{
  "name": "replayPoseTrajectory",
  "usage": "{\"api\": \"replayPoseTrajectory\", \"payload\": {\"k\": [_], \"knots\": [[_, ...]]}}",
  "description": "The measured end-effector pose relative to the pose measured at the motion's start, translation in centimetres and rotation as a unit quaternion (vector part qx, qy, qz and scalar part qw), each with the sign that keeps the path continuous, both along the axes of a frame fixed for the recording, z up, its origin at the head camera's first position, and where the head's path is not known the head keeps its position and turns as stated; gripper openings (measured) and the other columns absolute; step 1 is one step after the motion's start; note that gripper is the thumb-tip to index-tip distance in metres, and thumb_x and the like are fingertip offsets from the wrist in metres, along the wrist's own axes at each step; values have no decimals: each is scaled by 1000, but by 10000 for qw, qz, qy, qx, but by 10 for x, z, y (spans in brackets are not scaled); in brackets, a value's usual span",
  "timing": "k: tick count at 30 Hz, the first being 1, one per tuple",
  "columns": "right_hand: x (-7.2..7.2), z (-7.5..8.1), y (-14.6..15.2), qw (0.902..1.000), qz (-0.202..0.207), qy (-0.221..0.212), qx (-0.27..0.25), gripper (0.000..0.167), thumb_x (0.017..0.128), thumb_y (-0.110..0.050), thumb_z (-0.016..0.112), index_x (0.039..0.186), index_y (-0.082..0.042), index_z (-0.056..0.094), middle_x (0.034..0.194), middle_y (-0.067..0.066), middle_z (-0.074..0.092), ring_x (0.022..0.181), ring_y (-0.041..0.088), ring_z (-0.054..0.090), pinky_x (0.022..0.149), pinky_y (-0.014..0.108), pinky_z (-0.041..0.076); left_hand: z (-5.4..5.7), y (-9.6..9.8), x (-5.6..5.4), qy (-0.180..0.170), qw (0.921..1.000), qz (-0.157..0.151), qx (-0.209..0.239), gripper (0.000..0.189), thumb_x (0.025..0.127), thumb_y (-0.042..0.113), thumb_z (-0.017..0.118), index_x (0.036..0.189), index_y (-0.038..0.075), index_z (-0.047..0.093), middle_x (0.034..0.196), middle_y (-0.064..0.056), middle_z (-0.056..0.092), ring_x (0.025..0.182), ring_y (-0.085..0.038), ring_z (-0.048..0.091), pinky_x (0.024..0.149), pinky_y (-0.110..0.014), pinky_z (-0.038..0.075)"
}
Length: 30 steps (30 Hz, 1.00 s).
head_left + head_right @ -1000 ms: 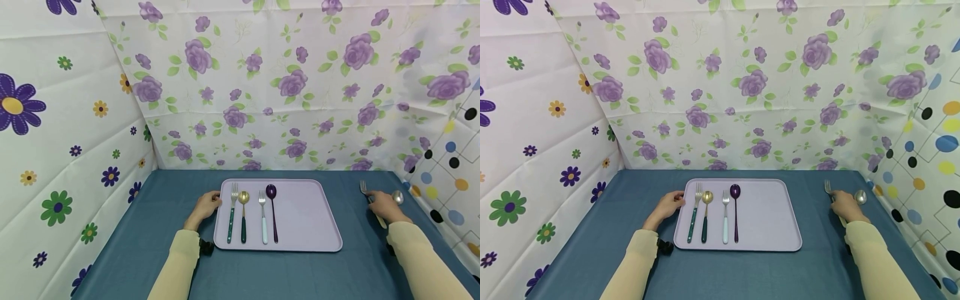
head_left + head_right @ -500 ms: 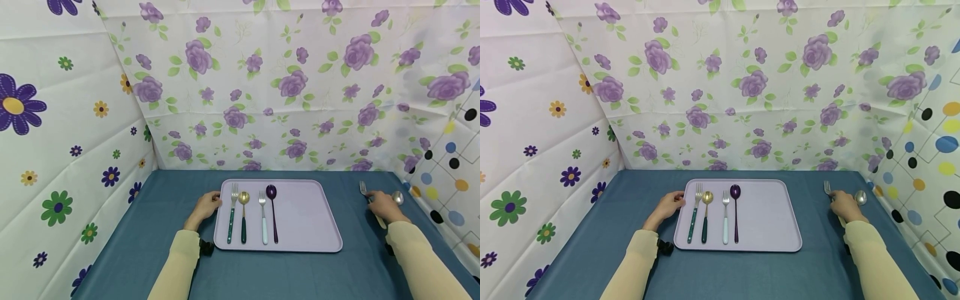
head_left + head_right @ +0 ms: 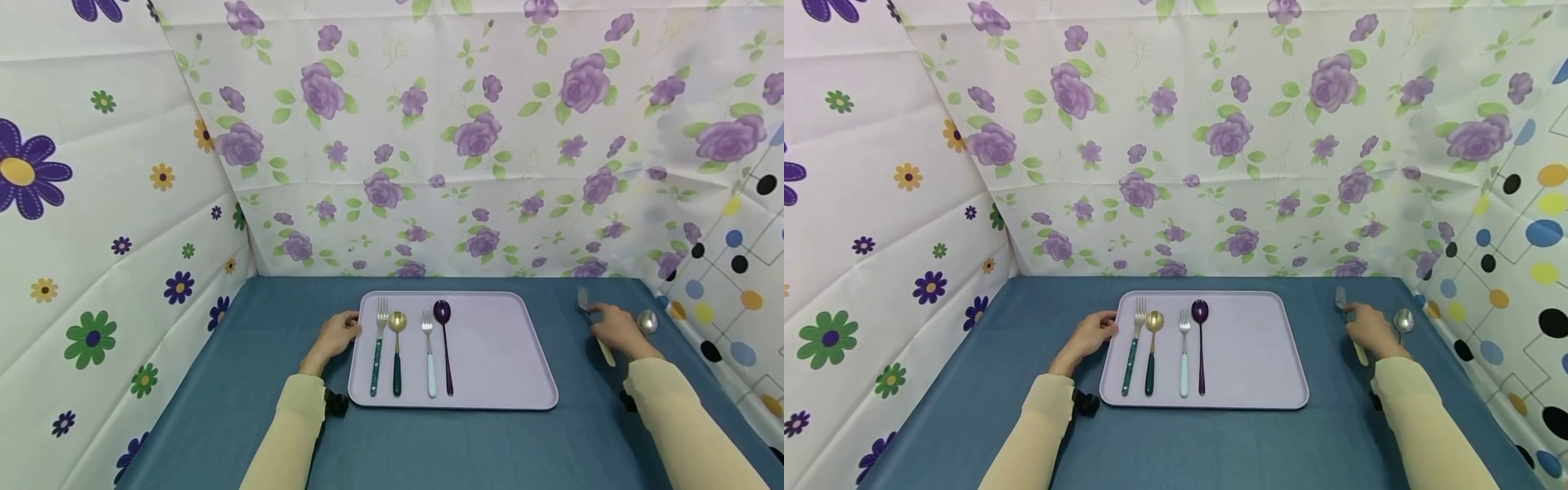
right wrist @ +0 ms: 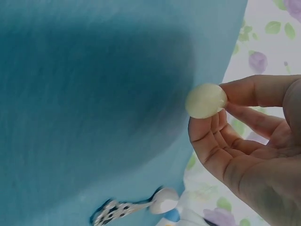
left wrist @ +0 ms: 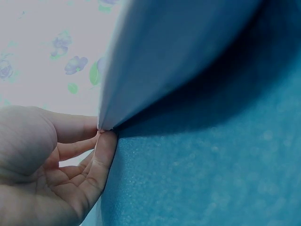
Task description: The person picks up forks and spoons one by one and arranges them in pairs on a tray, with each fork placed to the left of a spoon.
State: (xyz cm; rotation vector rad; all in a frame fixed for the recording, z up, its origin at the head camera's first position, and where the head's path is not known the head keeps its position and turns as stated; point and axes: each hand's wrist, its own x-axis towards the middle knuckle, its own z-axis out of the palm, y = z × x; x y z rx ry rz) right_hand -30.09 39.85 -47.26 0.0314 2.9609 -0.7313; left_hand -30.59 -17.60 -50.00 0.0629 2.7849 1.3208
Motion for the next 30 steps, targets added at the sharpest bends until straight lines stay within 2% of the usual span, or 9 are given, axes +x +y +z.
{"api": "replayPoseTrajectory", "payload": {"k": [5, 10, 13, 17, 19, 30], "knots": [[-2, 6, -11, 9998, 153, 89, -119, 60, 84, 0, 50, 141, 18, 47, 130, 49, 49, 63, 26, 54, 57, 38, 48, 1, 0, 0, 15, 10000, 4, -23, 44, 103, 9, 60, 144, -8, 56, 113, -17, 68, 100, -28, 66, 91, -47, 54], [-2, 14, -25, 9994, 209, 95, -255, 59, 84, 0, 52, 141, 18, 47, 118, 42, 58, 56, 22, 53, 54, 38, 49, 1, 0, -1, 53, 10000, -16, -4, 44, 103, 9, 60, 143, -8, 56, 113, -17, 68, 101, -28, 66, 92, -47, 55], [-2, 17, -33, 9991, 230, -13, -350, 59, 86, 0, 52, 142, 17, 46, 99, 32, 65, 56, 20, 54, 54, 37, 50, 1, -1, -1, 67, 10000, -34, 11, 44, 103, 9, 60, 143, -8, 56, 113, -17, 68, 101, -28, 66, 91, -47, 55], [-5, 17, -40, 9982, 260, -167, -507, 58, 88, -1, 52, 144, 16, 45, 75, 14, 62, 56, 19, 55, 54, 36, 51, -1, -1, -2, 91, 9999, -49, 28, 43, 103, 8, 61, 143, -8, 56, 112, -17, 68, 100, -28, 65, 91, -46, 55], [-6, 16, -45, 9977, 320, -196, -565, 58, 89, -1, 53, 144, 16, 45, 74, 12, 62, 56, 19, 55, 54, 36, 51, -1, -2, -2, 100, 9999, -51, 24, 43, 103, 8, 60, 143, -8, 56, 112, -17, 68, 101, -28, 65, 91, -46, 55], [-7, 24, -70, 9958, 461, -389, -695, 57, 93, -3, 55, 146, 15, 44, 91, 22, 68, 65, 22, 62, 61, 42, 57, -2, -3, -4, 120, 9999, -40, 15, 43, 103, 7, 60, 142, -9, 57, 111, -17, 68, 99, -27, 65, 90, -46, 55]]}}
